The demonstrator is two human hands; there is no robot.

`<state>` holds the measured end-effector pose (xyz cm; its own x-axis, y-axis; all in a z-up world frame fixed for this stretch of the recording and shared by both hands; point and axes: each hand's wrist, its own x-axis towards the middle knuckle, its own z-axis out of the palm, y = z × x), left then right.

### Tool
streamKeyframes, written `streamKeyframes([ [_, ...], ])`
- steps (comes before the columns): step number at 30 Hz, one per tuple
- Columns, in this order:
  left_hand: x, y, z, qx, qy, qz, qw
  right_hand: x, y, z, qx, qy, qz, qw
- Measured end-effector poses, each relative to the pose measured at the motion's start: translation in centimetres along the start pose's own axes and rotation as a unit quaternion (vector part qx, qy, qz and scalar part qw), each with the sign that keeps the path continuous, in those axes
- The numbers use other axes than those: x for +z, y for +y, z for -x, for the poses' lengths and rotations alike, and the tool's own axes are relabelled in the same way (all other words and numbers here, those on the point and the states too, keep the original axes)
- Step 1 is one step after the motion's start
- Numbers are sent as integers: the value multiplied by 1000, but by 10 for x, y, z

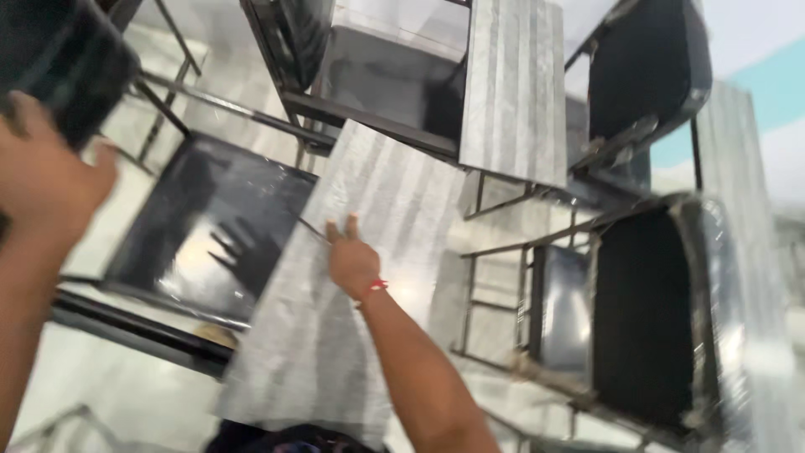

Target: The person uses a screwdriver to tighten screws on a chair attached to a desk, then lifts and repositions the desk to access another side and continues tightening screws. The person works on multiple fasteners on the chair frame and desk connection points.

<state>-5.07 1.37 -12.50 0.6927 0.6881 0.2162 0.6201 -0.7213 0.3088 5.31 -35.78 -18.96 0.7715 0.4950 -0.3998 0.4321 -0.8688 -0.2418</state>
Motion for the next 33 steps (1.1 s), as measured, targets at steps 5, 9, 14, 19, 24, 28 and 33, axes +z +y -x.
streamKeyframes([
  [5,63,94,155,-17,-254,-69,965,-26,29,11,-42,-80,-29,996],
  [9,100,146,222,-80,-428,-8,900,-37,34,13,-58,-104,-35,992],
  [14,111,161,236,-89,-474,-44,875,-29,42,11,-87,-88,-48,991],
  [19,111,160,233,-96,-477,-10,874,-28,42,9,-99,-72,-67,990],
  [24,110,156,243,-83,-458,16,885,-24,39,17,-104,-36,-49,993],
  [28,100,156,242,-77,-454,40,887,-26,34,22,-84,-34,-61,994],
  [33,100,167,234,-107,-488,21,866,-27,38,19,-81,-43,-61,994],
])
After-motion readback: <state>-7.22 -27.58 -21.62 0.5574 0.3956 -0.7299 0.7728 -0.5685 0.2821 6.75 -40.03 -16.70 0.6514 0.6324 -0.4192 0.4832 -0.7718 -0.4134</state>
